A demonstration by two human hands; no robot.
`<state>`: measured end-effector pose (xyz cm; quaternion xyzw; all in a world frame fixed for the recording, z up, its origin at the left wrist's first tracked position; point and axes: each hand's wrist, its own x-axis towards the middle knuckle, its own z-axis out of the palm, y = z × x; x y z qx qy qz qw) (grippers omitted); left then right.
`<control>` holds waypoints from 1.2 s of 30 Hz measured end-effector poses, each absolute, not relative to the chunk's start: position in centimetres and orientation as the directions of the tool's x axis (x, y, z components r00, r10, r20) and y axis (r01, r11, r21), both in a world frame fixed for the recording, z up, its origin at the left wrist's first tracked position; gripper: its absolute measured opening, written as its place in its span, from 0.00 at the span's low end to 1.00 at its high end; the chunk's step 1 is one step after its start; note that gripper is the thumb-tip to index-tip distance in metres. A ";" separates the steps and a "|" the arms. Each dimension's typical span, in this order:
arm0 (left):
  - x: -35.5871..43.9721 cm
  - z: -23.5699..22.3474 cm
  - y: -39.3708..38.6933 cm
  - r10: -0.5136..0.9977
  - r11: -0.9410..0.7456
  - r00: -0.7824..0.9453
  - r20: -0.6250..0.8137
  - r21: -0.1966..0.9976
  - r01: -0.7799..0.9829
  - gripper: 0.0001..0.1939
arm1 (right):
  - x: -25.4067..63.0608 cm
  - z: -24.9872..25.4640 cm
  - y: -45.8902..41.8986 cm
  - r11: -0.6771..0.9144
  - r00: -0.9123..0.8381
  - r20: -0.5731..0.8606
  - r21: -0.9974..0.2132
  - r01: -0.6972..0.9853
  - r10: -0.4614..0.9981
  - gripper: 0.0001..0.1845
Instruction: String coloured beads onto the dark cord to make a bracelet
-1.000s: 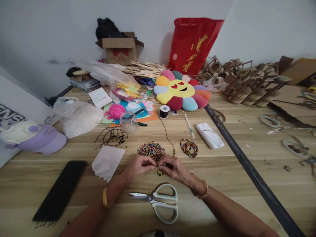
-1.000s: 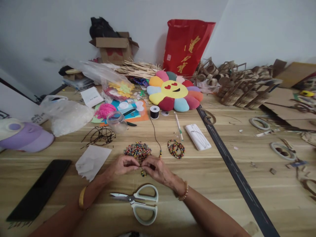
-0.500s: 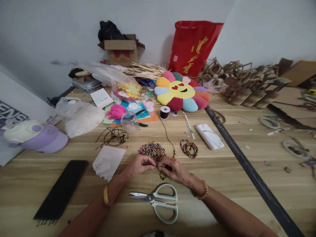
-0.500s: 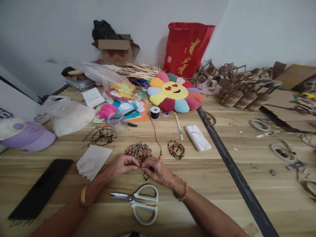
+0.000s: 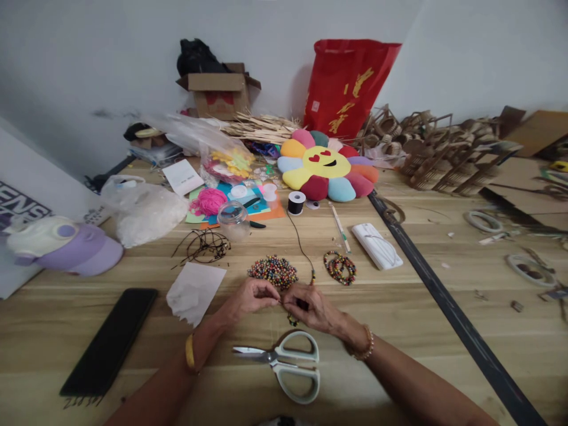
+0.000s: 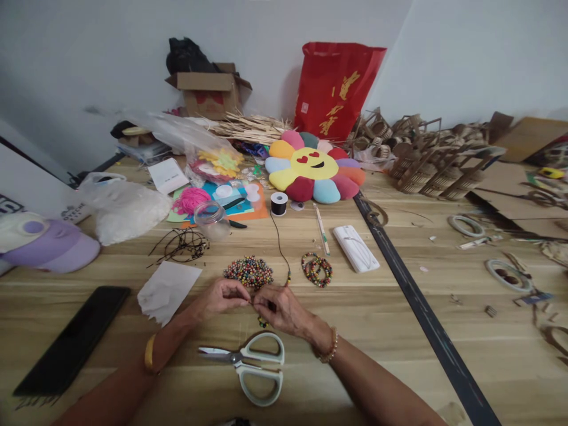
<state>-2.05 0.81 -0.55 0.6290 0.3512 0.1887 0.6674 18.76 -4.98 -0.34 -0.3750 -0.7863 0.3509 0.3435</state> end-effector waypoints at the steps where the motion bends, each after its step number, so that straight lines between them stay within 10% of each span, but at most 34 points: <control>1: -2.1 -0.6 0.8 0.692 0.140 0.683 -0.231 0.972 0.188 0.11 | 18.8 -0.2 -5.0 0.473 -0.486 0.276 -0.808 0.350 0.830 0.08; 36: -1.7 -1.1 0.7 0.683 0.145 0.690 -0.241 0.970 0.195 0.09 | 18.8 -1.3 -4.9 0.460 -0.466 0.277 -0.819 0.342 0.840 0.08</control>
